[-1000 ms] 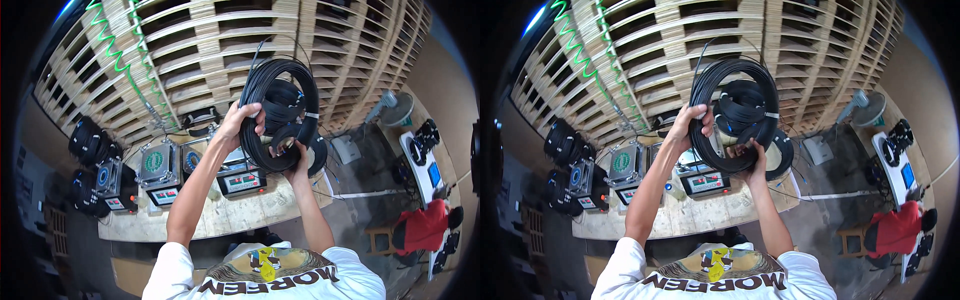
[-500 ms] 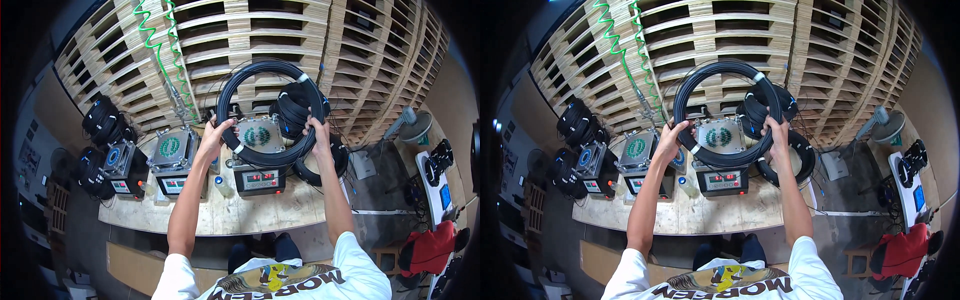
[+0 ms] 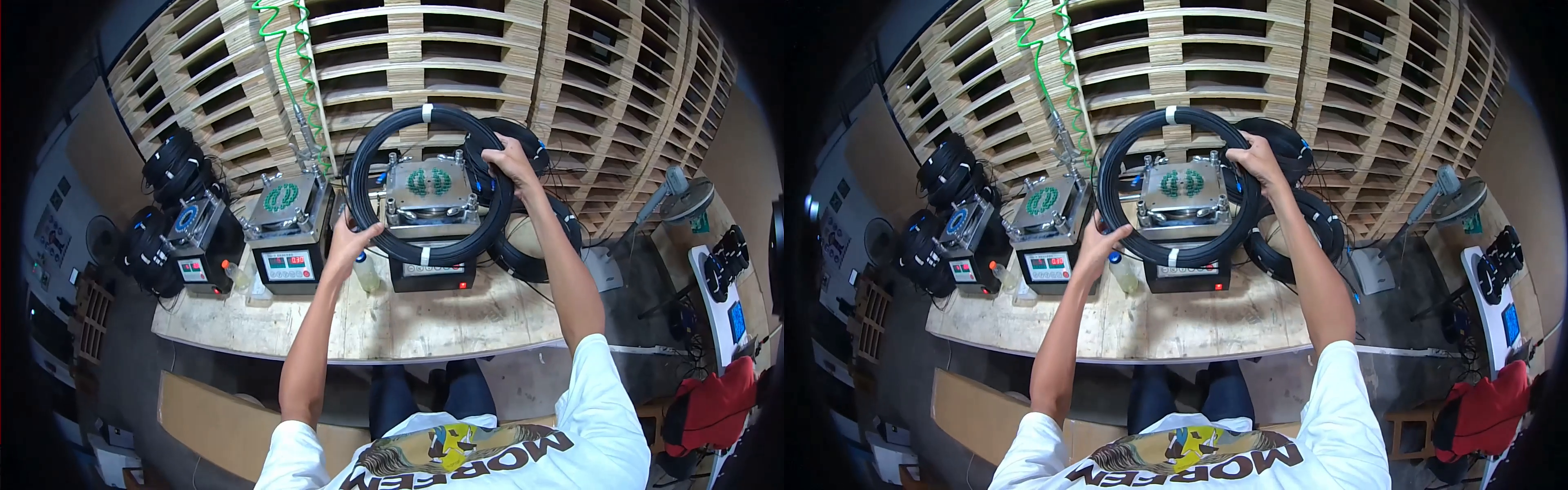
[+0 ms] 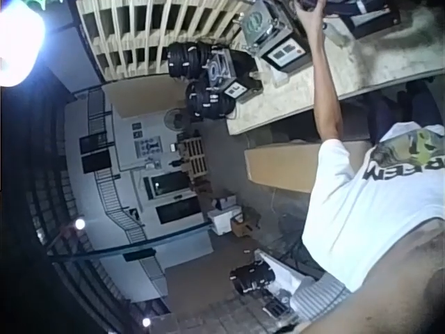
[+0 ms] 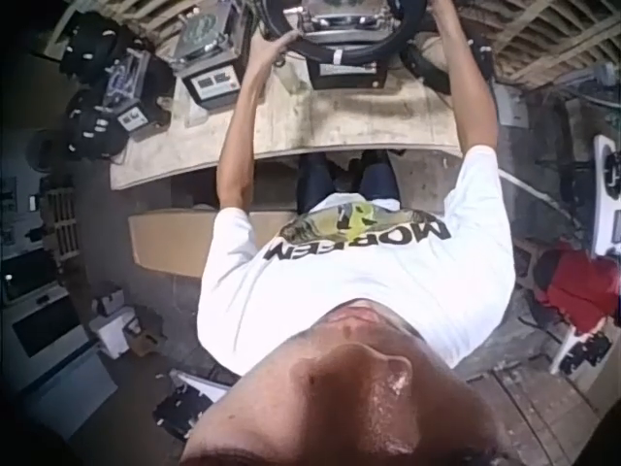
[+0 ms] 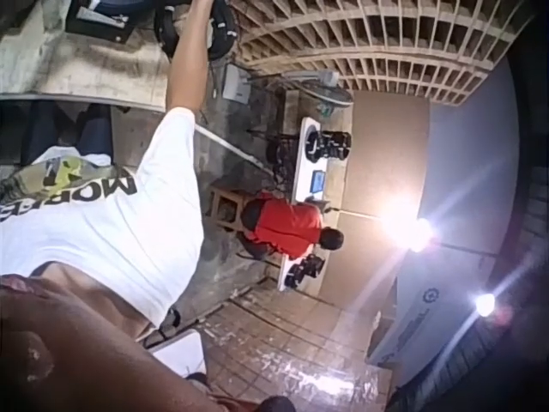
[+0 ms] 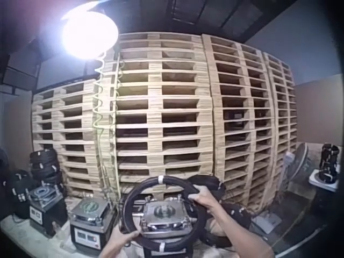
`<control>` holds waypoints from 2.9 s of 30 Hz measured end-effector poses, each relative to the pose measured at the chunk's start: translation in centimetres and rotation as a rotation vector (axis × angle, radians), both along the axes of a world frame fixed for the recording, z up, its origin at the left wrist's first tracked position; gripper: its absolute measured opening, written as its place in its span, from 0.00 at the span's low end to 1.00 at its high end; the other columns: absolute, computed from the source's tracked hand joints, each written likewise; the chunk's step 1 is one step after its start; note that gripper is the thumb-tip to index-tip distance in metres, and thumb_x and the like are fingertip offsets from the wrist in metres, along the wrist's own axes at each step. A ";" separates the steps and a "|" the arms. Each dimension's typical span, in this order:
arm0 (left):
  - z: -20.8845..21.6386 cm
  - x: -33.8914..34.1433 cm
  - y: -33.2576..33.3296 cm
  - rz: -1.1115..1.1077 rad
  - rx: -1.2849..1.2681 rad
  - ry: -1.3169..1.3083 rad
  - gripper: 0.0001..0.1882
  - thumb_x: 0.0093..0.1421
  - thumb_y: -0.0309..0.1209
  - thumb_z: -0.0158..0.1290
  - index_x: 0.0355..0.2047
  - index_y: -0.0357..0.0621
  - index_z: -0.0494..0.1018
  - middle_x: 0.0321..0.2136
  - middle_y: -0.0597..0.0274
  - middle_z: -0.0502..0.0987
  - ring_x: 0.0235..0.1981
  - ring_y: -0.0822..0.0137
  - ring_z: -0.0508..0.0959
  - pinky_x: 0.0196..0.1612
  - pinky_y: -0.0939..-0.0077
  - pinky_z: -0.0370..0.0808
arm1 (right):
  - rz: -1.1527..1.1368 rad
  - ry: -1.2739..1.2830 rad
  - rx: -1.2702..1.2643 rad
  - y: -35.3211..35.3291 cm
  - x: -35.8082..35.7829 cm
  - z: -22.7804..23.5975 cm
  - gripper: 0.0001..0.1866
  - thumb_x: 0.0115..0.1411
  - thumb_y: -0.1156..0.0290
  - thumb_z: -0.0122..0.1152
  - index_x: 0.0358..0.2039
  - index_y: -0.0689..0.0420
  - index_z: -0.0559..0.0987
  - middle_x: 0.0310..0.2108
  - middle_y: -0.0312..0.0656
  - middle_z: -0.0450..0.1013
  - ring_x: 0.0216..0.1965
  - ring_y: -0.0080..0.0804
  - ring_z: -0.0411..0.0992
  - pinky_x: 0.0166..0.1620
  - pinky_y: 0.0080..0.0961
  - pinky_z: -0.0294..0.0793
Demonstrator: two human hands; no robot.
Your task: The recorder processes fiber optic or electrical wire cables using a benchtop polishing machine in a factory setting.
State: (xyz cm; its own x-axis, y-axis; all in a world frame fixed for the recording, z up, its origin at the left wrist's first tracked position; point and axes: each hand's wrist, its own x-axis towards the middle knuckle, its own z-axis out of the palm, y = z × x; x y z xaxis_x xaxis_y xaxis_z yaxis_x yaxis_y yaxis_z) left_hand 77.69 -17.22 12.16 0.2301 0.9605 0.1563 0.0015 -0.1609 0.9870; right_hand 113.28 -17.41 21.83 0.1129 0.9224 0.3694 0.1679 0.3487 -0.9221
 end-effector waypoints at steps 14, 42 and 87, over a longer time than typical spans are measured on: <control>-6.8 1.3 -3.1 0.047 -0.131 -0.086 0.35 0.61 0.32 0.61 0.65 0.49 0.57 0.47 0.60 0.75 0.42 0.67 0.80 0.34 0.67 0.84 | 0.063 -0.303 -0.012 3.6 2.1 -6.1 0.34 0.46 0.76 0.70 0.56 0.71 0.73 0.42 0.41 0.79 0.39 0.24 0.74 0.47 0.22 0.73; -9.7 -0.1 -3.0 -0.018 -0.201 0.007 0.30 0.68 0.44 0.55 0.62 0.43 0.58 0.48 0.60 0.73 0.41 0.69 0.79 0.34 0.67 0.84 | -0.098 -0.069 0.095 2.2 0.5 -13.4 0.24 0.70 0.56 0.57 0.49 0.68 0.80 0.39 0.37 0.80 0.43 0.22 0.72 0.51 0.21 0.70; -3.0 0.6 7.6 -0.120 0.452 0.278 0.22 0.75 0.34 0.39 0.66 0.41 0.64 0.57 0.48 0.75 0.58 0.61 0.74 0.61 0.73 0.65 | 0.329 -0.028 -0.197 0.9 2.9 -8.4 0.41 0.44 0.88 0.61 0.63 0.54 0.70 0.50 0.40 0.74 0.50 0.25 0.71 0.57 0.24 0.70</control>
